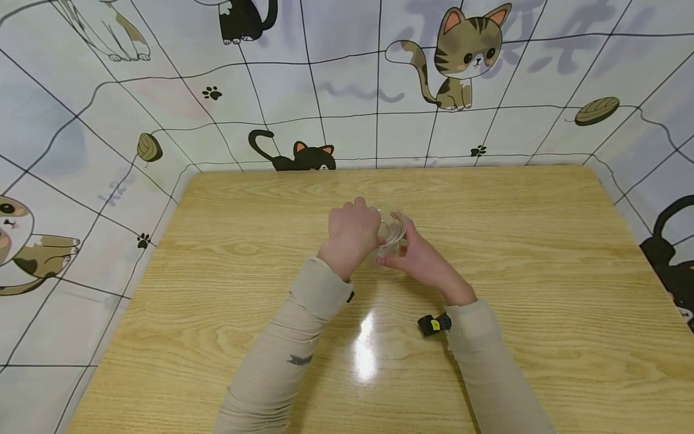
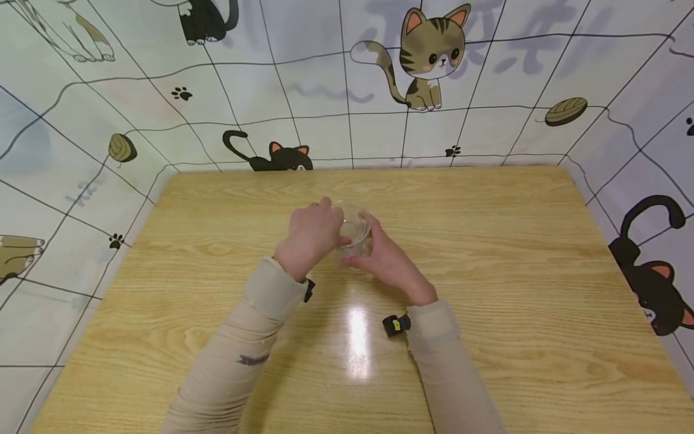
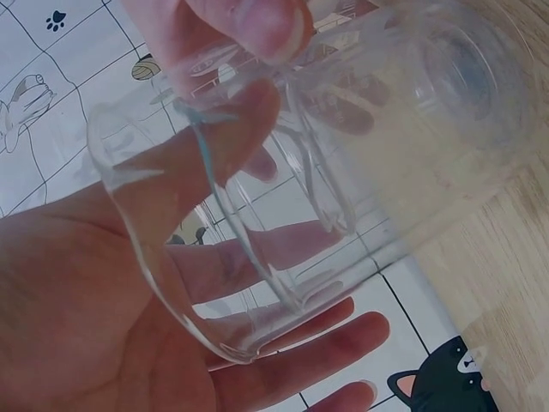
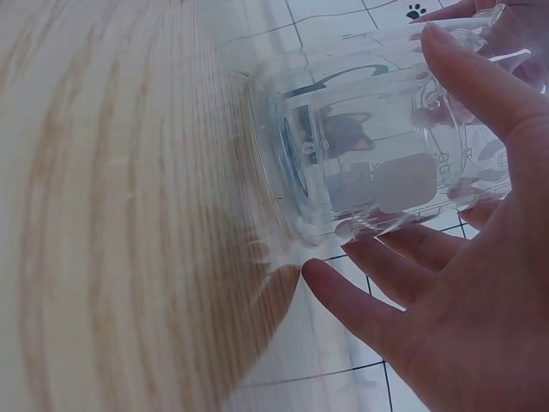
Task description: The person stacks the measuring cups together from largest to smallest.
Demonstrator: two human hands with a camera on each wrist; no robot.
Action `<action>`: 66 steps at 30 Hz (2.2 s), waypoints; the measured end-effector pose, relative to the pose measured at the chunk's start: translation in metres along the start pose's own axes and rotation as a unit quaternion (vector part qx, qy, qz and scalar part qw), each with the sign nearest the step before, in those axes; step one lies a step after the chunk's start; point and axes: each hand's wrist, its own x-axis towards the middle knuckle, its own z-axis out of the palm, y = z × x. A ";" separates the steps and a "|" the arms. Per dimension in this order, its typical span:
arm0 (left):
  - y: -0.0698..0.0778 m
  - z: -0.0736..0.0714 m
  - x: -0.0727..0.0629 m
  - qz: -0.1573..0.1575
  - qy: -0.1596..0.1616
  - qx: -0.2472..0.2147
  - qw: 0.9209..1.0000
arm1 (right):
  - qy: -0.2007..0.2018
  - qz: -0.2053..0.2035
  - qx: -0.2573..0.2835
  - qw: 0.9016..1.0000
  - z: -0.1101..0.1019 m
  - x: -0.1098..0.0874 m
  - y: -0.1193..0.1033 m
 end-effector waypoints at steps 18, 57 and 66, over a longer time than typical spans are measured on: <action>-0.001 0.002 -0.004 -0.010 0.011 -0.008 1.000 | 0.005 0.002 0.007 1.000 0.001 0.000 -0.001; -0.017 0.026 -0.006 0.021 0.138 -0.171 0.975 | -0.001 0.024 -0.007 1.000 0.000 0.000 -0.005; -0.018 0.033 -0.004 0.025 0.162 -0.194 0.967 | 0.009 0.030 -0.023 0.999 -0.001 0.002 -0.002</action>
